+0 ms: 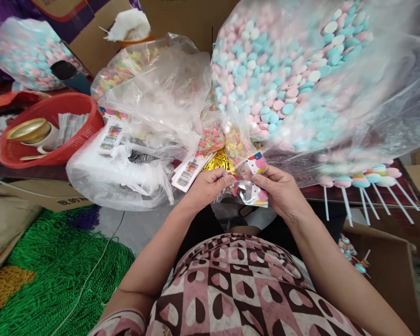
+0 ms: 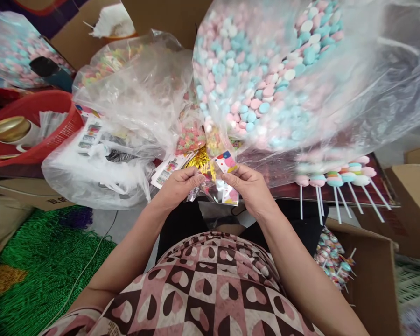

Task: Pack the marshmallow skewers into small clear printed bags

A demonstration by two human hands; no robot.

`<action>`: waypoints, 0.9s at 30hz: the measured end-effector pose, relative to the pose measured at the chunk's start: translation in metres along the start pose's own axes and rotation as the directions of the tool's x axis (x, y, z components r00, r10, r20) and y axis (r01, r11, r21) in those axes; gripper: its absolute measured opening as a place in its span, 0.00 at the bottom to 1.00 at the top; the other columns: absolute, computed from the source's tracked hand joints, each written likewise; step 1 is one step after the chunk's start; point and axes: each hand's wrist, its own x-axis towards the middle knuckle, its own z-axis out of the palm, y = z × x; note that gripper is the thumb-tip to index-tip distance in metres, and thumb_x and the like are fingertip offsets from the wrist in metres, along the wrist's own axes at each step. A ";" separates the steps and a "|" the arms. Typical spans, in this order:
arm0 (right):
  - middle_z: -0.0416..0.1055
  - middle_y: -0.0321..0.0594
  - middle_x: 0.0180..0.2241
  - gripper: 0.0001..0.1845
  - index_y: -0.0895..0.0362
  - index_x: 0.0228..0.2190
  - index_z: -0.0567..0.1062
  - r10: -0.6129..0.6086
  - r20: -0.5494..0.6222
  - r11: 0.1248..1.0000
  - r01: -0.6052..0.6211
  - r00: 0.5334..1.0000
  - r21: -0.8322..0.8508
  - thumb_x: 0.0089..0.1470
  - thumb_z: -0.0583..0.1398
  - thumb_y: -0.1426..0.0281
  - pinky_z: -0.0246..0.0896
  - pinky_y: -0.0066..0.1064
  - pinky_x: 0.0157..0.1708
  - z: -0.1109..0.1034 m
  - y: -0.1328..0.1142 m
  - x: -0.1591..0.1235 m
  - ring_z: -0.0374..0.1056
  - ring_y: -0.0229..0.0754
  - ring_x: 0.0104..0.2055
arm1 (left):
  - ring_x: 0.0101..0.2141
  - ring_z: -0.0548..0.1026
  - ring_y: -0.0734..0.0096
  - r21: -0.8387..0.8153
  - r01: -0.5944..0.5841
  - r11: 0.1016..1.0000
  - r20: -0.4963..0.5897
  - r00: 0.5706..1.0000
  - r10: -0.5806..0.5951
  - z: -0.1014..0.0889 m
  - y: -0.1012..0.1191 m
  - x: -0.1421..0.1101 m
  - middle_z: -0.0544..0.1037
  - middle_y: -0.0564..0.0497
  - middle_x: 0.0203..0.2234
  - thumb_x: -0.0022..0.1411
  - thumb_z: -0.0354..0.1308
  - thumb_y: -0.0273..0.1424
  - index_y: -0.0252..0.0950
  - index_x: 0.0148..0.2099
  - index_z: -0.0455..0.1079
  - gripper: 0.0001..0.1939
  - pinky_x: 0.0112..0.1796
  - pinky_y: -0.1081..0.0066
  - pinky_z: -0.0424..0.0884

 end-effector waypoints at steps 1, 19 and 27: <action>0.78 0.35 0.29 0.16 0.53 0.29 0.80 0.022 -0.006 0.999 -0.021 1.000 0.029 0.37 0.74 0.60 0.70 0.34 0.33 -0.001 0.000 0.000 0.72 0.40 0.29 | 0.26 0.60 0.77 0.033 -0.014 0.999 0.015 1.000 0.014 0.000 0.001 0.000 0.63 0.57 0.21 0.59 0.59 0.50 0.35 0.26 0.64 0.23 0.28 0.74 0.56; 0.71 0.31 0.23 0.11 0.55 0.25 0.78 -0.189 -0.134 0.976 0.171 0.973 -0.131 0.44 0.71 0.62 0.60 0.27 0.27 -0.008 0.003 0.006 0.62 0.34 0.24 | 0.26 0.64 0.78 -0.140 0.002 0.990 -0.031 0.999 -0.007 0.016 -0.007 0.006 0.71 0.56 0.24 0.59 0.62 0.42 0.36 0.36 0.74 0.14 0.29 0.75 0.60; 0.64 0.30 0.19 0.19 0.55 0.21 0.73 -0.183 -0.184 0.981 0.167 0.966 -0.102 0.51 0.67 0.54 0.55 0.27 0.24 -0.007 0.014 0.000 0.58 0.33 0.22 | 0.24 0.59 0.77 -0.063 -0.004 0.998 0.001 1.000 0.005 0.019 -0.010 0.004 0.63 0.57 0.20 0.60 0.58 0.50 0.36 0.28 0.67 0.22 0.27 0.73 0.54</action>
